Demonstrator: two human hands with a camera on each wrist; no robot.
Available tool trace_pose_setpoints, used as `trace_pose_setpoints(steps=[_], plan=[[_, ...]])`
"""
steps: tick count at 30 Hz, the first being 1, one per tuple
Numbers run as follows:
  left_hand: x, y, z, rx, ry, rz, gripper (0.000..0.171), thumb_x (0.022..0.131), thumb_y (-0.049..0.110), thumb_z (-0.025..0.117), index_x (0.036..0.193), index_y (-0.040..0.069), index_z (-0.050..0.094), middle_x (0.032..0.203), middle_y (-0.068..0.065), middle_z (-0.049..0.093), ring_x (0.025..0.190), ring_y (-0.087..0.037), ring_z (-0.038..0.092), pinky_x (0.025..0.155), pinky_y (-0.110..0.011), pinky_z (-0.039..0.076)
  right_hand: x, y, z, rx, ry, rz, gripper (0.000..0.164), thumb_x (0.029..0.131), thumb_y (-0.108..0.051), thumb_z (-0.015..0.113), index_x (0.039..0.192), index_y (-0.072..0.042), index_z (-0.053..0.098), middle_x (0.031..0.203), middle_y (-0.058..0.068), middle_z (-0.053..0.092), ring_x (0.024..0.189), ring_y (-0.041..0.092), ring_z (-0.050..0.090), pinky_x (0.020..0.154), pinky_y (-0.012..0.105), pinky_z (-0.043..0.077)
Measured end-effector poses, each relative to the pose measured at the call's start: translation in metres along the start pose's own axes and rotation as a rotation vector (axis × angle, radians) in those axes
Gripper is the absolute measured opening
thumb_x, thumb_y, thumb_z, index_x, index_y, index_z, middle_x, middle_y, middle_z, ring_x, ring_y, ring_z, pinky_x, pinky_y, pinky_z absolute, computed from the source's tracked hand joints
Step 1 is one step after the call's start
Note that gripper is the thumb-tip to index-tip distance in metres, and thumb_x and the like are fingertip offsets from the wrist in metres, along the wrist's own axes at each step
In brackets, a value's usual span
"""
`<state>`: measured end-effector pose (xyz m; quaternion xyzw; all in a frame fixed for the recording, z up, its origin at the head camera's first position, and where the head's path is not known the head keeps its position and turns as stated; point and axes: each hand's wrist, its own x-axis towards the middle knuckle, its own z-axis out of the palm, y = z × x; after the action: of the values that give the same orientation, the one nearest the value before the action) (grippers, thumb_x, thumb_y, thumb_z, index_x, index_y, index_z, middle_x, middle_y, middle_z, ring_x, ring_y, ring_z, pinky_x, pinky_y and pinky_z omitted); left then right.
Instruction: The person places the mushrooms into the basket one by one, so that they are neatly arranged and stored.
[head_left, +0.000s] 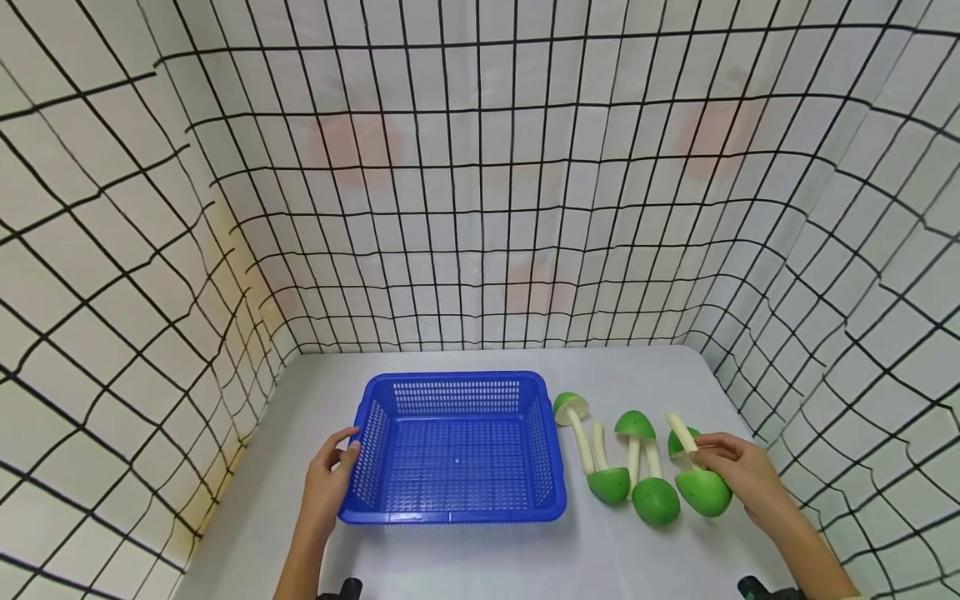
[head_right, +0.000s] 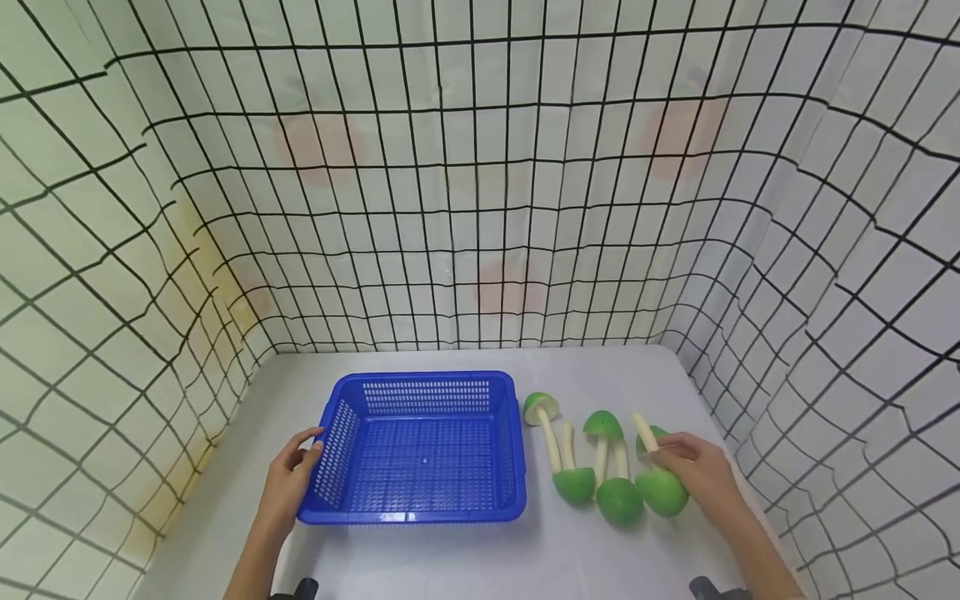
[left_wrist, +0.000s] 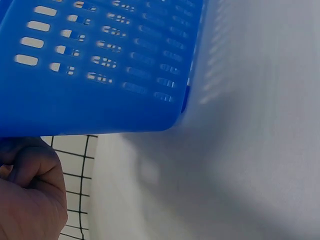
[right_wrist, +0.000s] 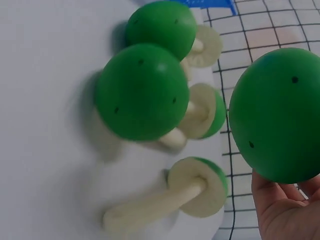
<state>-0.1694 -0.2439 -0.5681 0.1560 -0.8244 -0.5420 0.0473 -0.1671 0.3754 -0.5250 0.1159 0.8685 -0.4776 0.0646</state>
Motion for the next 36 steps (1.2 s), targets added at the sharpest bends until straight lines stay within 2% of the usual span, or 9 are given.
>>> trace_pose_setpoints(steps=[7, 15, 23, 30, 36], plan=[[0.0, -0.003, 0.003, -0.026, 0.011, -0.011, 0.039, 0.107, 0.039, 0.053, 0.144, 0.026, 0.057, 0.101, -0.013, 0.059, 0.085, -0.023, 0.058, 0.066, -0.026, 0.05, 0.008, -0.017, 0.018, 0.125, 0.0, -0.089, 0.055, 0.098, -0.029, 0.071, 0.137, 0.006, 0.056, 0.095, -0.019, 0.071, 0.089, -0.002, 0.065, 0.077, 0.021, 0.055], [-0.003, -0.002, 0.001, -0.074, -0.005, -0.011, 0.038, 0.107, 0.036, 0.055, 0.144, 0.026, 0.056, 0.086, -0.007, 0.055, 0.074, -0.018, 0.056, 0.061, -0.025, 0.049, 0.019, -0.035, 0.037, 0.201, 0.016, -0.112, 0.052, 0.098, -0.029, 0.073, 0.135, 0.004, 0.058, 0.093, -0.021, 0.07, 0.09, -0.003, 0.064, 0.079, 0.018, 0.054], [-0.005, -0.002, 0.002, -0.091, -0.009, -0.017, 0.038, 0.107, 0.037, 0.054, 0.144, 0.026, 0.056, 0.084, -0.005, 0.054, 0.074, -0.017, 0.055, 0.061, -0.025, 0.048, 0.023, -0.053, 0.057, 0.237, -0.012, -0.128, 0.052, 0.098, -0.031, 0.073, 0.136, 0.001, 0.058, 0.097, -0.019, 0.071, 0.093, -0.002, 0.065, 0.08, 0.02, 0.055], [-0.005, -0.001, 0.002, -0.108, -0.02, -0.025, 0.037, 0.108, 0.036, 0.054, 0.144, 0.027, 0.055, 0.083, -0.006, 0.053, 0.073, -0.017, 0.055, 0.06, -0.025, 0.048, 0.023, -0.076, 0.077, 0.234, -0.022, -0.136, 0.054, 0.096, -0.031, 0.074, 0.139, -0.002, 0.058, 0.107, -0.007, 0.071, 0.093, 0.0, 0.064, 0.081, 0.02, 0.053], [-0.004, 0.001, 0.0, -0.088, -0.039, -0.048, 0.038, 0.108, 0.034, 0.054, 0.145, 0.026, 0.054, 0.084, -0.004, 0.052, 0.073, -0.017, 0.054, 0.06, -0.024, 0.046, 0.027, -0.087, 0.098, 0.255, -0.043, -0.127, 0.053, 0.094, -0.033, 0.077, 0.137, -0.005, 0.06, 0.107, -0.004, 0.072, 0.094, 0.004, 0.064, 0.081, 0.021, 0.053]])
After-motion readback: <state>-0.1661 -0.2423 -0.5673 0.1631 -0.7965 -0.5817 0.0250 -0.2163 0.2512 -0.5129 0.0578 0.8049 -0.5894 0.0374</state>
